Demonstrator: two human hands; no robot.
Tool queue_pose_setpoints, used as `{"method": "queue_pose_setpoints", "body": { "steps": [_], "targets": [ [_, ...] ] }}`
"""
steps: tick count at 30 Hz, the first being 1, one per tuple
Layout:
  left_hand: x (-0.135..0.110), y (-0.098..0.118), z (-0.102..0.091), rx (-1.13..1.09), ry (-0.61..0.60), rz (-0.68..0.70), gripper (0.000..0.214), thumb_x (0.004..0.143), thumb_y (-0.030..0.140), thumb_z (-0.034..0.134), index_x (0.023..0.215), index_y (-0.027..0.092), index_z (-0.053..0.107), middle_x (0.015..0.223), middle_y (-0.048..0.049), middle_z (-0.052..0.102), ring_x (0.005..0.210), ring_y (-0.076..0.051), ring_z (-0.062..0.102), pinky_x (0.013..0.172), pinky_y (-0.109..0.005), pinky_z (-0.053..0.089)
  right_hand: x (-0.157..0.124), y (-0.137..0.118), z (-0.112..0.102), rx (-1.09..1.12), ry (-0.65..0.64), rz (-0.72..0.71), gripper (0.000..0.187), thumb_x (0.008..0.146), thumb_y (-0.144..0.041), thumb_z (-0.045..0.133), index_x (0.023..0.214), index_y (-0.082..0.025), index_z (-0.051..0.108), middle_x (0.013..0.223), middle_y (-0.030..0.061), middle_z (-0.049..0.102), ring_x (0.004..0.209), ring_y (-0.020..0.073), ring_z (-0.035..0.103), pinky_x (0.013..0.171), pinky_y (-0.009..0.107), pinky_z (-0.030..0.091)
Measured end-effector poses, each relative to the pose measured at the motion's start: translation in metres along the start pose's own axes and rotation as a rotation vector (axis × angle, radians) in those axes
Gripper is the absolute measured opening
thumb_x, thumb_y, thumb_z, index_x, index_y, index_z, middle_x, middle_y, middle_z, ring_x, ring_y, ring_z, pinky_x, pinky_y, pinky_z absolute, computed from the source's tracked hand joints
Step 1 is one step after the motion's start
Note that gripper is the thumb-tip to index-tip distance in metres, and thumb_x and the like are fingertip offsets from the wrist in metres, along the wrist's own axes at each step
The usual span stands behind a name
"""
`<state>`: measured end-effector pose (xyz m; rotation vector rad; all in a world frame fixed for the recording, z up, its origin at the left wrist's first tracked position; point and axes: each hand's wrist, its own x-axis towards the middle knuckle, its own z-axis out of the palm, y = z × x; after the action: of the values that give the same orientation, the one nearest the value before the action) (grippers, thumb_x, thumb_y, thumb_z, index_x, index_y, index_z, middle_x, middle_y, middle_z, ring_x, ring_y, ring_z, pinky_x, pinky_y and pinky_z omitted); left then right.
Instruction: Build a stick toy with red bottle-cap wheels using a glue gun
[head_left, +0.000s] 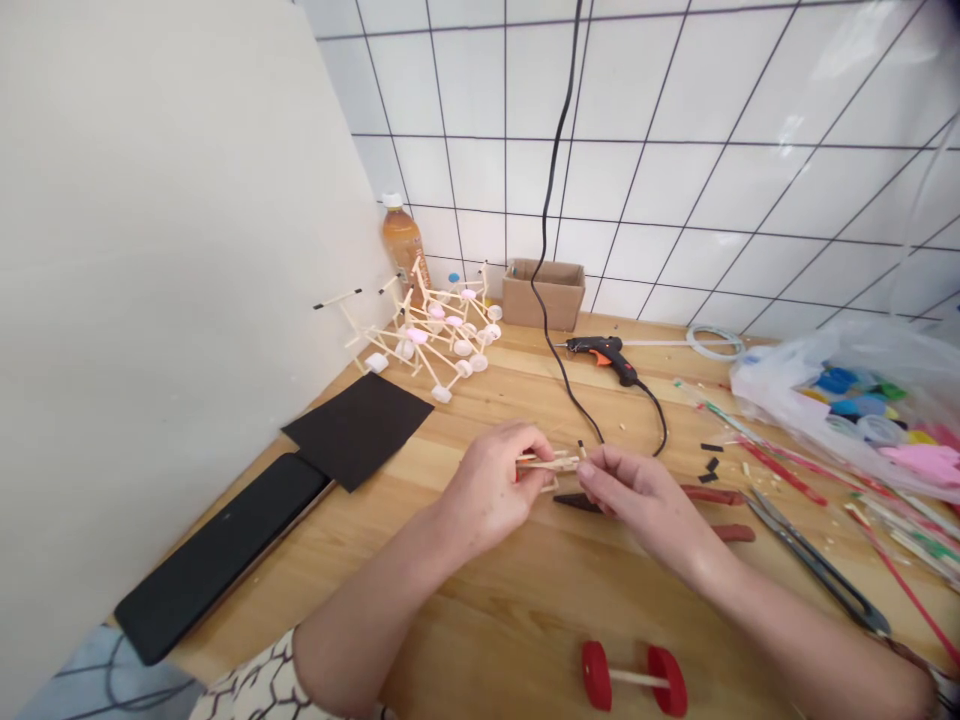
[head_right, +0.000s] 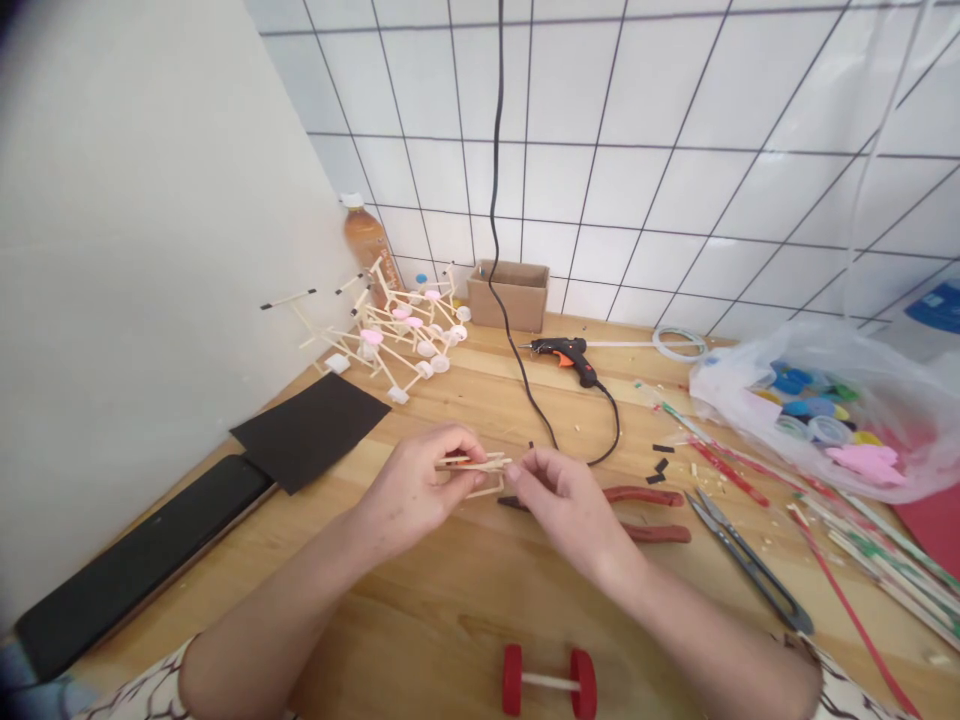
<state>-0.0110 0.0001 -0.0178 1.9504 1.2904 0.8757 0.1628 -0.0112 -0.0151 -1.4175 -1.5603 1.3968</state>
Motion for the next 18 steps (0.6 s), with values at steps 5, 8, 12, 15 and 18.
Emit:
{"method": "queue_pose_setpoints", "body": {
  "steps": [5,8,12,15,18],
  "targets": [
    [0.0,-0.002,0.001,0.008,0.029,0.028,0.011,0.07,0.006,0.057,0.074,0.017,0.057,0.077,-0.0005,0.062,0.073,-0.014,0.059,0.065,-0.023,0.044,-0.014,0.006,0.014,0.148,-0.031,0.09,0.032,0.073,-0.047,0.059,0.066,-0.017,0.049,0.056,-0.0058,0.04,0.051,0.0076,0.032,0.049,0.023,0.026],
    [0.0,-0.002,0.002,0.028,0.053,0.038,0.011,0.07,0.006,0.057,0.073,0.017,0.057,0.075,-0.0002,0.062,0.072,-0.014,0.059,0.066,-0.024,0.045,-0.017,0.011,0.024,0.254,-0.028,0.124,0.03,0.074,-0.045,0.06,0.069,-0.017,0.051,0.056,-0.0059,0.042,0.049,0.0069,0.032,0.048,0.023,0.025],
    [-0.001,-0.002,0.004,0.021,0.053,0.017,0.011,0.07,0.007,0.054,0.074,0.017,0.057,0.074,-0.0002,0.063,0.071,-0.014,0.06,0.063,-0.023,0.046,-0.017,0.011,0.035,0.382,-0.019,0.139,0.032,0.072,-0.046,0.062,0.069,-0.016,0.051,0.053,-0.0062,0.043,0.046,0.0062,0.031,0.045,0.022,0.023],
    [-0.004,0.001,0.006,0.014,0.047,0.002,0.01,0.072,0.009,0.053,0.074,0.017,0.058,0.073,-0.0009,0.064,0.07,-0.014,0.06,0.059,-0.023,0.046,-0.018,0.008,0.038,0.439,0.0,0.124,0.032,0.071,-0.047,0.062,0.069,-0.016,0.052,0.054,-0.0049,0.047,0.045,0.0062,0.033,0.044,0.023,0.022],
    [-0.008,0.005,0.008,0.023,0.078,-0.002,0.009,0.073,0.01,0.052,0.073,0.017,0.057,0.072,-0.0009,0.064,0.068,-0.014,0.059,0.058,-0.022,0.045,-0.021,0.006,0.039,0.479,0.021,0.112,0.033,0.07,-0.047,0.063,0.069,-0.015,0.055,0.057,-0.0035,0.049,0.046,0.0063,0.035,0.044,0.022,0.023]
  ]
}}
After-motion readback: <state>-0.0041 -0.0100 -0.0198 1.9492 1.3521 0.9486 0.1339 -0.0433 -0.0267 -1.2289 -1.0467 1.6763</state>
